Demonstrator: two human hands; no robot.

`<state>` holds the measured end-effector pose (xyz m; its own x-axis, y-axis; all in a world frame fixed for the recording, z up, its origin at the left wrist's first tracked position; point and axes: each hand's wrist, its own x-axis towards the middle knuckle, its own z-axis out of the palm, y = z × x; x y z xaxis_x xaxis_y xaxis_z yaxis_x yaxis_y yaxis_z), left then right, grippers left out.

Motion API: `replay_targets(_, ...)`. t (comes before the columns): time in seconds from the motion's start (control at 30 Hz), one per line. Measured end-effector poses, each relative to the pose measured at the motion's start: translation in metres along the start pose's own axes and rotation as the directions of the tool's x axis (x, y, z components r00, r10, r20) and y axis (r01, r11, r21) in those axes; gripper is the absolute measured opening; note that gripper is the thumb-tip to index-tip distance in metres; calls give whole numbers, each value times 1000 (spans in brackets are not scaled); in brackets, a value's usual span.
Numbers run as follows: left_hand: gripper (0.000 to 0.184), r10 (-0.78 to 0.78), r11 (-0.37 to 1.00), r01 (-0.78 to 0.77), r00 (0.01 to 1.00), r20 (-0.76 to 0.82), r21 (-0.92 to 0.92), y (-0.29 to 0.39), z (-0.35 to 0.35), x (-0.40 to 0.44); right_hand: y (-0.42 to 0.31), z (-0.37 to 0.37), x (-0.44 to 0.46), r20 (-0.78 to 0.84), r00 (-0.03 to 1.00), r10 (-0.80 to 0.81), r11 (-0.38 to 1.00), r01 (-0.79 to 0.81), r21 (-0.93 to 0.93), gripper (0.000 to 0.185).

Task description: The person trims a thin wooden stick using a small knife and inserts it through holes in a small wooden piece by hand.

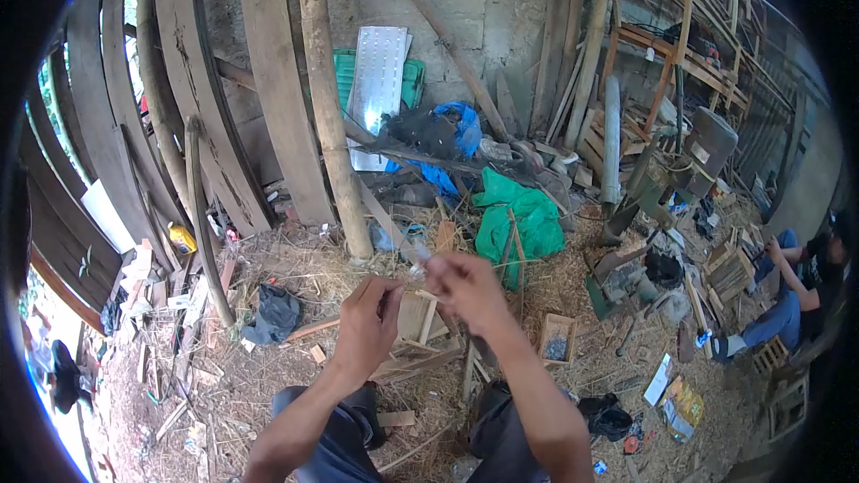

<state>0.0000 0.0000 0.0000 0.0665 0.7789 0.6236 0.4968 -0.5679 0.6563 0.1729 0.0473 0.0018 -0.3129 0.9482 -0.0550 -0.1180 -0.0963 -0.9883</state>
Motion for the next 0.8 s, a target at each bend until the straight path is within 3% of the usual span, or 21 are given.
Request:
replay_targets(0.07,7,-4,1000,5,1000,19,-19,3,-1,-1,-6,-12,-1,-200,978,-57,993,75,86,24)
replay_targets(0.17,7,5,1000,-4,999,33,-19,2,1,-7,-10,-23,-5,-235,969,-71,986,104,128,24)
replay_targets(0.23,6,-5,1000,6,1000,22,-26,-1,-1,-4,-11,-15,-9,-224,972,-63,984,98,150,25)
replay_targets(0.3,6,-19,999,20,1000,16,-40,0,-1,-1,-9,-5,-12,-108,994,-35,991,48,123,25)
replay_targets(0.37,6,-9,999,10,1000,5,-48,3,-1,0,-6,-11,-7,-120,992,-28,988,45,149,25)
replay_targets(0.47,6,26,998,-26,1000,-3,-55,4,3,-1,-12,-31,-3,-304,949,-82,967,149,207,24)
replay_targets(0.5,6,28,998,-28,1000,-9,-52,3,1,0,-14,-39,-2,-299,950,-86,967,152,205,24)
replay_targets(0.57,7,-23,997,22,999,-22,-69,-1,-3,1,-12,-59,0,-456,875,-161,941,275,196,24)
replay_targets(0.63,7,-90,991,91,996,23,-94,-6,-7,4,-16,-55,-3,-447,879,-167,938,282,204,26)
replay_targets(0.67,8,-165,978,173,984,74,-115,-7,-7,4,-14,-48,-6,-376,913,-156,958,233,169,26)
replay_targets(0.8,10,-241,956,256,964,110,-146,-19,3,4,-10,3,-14,-201,973,-110,991,123,52,26)
